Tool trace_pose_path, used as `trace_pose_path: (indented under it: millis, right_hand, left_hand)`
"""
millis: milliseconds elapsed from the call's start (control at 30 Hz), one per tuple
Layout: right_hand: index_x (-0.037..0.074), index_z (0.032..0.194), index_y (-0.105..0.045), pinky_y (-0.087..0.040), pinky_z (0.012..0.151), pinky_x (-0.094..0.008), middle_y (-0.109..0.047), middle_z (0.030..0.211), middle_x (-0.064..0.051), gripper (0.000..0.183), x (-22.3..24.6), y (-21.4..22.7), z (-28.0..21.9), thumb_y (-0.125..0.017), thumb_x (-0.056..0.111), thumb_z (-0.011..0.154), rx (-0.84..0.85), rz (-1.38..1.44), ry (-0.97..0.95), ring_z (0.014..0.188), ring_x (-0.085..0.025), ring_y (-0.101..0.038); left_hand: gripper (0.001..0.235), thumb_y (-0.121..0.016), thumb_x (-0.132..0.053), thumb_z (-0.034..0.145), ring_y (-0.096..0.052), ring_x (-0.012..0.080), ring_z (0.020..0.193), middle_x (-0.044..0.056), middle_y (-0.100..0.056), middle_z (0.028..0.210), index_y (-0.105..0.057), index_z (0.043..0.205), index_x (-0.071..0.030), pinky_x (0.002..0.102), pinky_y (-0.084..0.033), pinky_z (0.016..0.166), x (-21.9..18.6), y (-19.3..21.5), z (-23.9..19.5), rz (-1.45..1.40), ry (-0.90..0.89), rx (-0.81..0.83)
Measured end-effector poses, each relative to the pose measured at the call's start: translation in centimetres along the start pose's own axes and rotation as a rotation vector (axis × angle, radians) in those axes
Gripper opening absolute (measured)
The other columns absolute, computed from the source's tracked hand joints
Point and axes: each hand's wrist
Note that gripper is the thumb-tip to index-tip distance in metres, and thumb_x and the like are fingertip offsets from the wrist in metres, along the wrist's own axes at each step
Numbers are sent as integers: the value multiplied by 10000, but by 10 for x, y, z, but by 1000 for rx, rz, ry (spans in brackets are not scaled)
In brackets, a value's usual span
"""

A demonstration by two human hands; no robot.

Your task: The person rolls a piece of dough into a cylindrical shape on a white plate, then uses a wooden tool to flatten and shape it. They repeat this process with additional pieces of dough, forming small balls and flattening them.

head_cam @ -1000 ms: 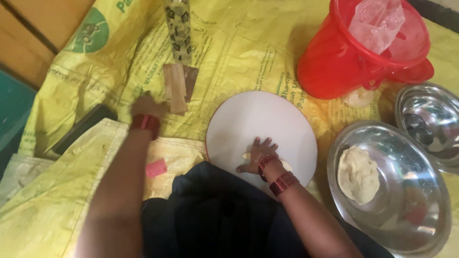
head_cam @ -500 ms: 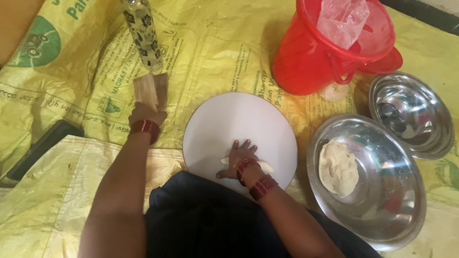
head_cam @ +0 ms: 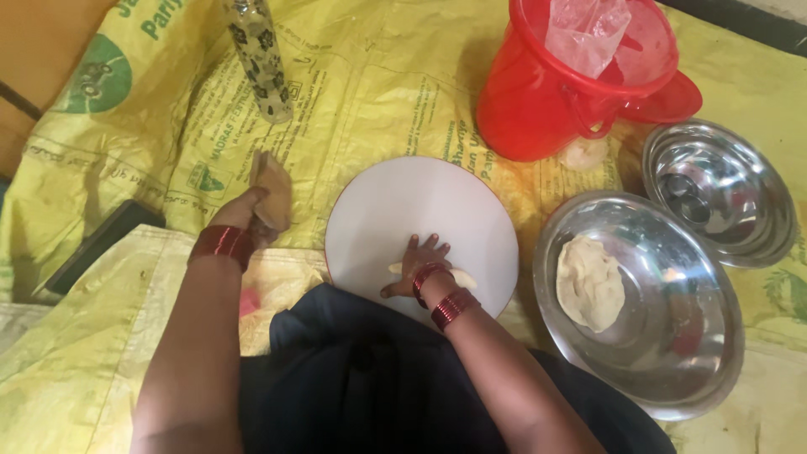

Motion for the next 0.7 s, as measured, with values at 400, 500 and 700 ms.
trace_pose_path:
  millis: [400, 500, 700]
  right_hand:
    - [88, 1617, -28, -160, 1222, -492, 34, 1696, -226, 1006, 0, 11, 28, -446, 652, 897, -269, 523, 230, 1539, -418, -24]
    - [-101, 1602, -86, -121, 1290, -442, -70, 1694, -334, 1028, 34, 12, 33, -403, 671, 1003, -853, 802, 562, 1594, -436, -71]
    - [-66, 1595, -103, -269, 1219, -439, -252, 1620, -312, 1012, 109, 13, 44, -610, 516, 941, -490, 1292, 717, 1517, -397, -263]
  left_hand:
    - [507, -615, -266, 958, -648, 345, 1008, 190, -619, 1241, -439, 1407, -111, 505, -578, 732, 35, -29, -96, -352, -53, 180]
    - [489, -554, -345, 983, -652, 347, 904, 195, -628, 1169, -463, 1389, -90, 480, -590, 724, 55, -41, -75, -224, -64, 231]
    - [560, -416, -458, 1071, -675, 181, 891, 127, -657, 1092, -509, 1390, -7, 334, -597, 744, 90, -58, -27, 457, -530, 399]
Point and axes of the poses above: each hand's wrist, its own z-axis towards the middle knuckle, its own y-axis out of the back of the hand, x = y × z
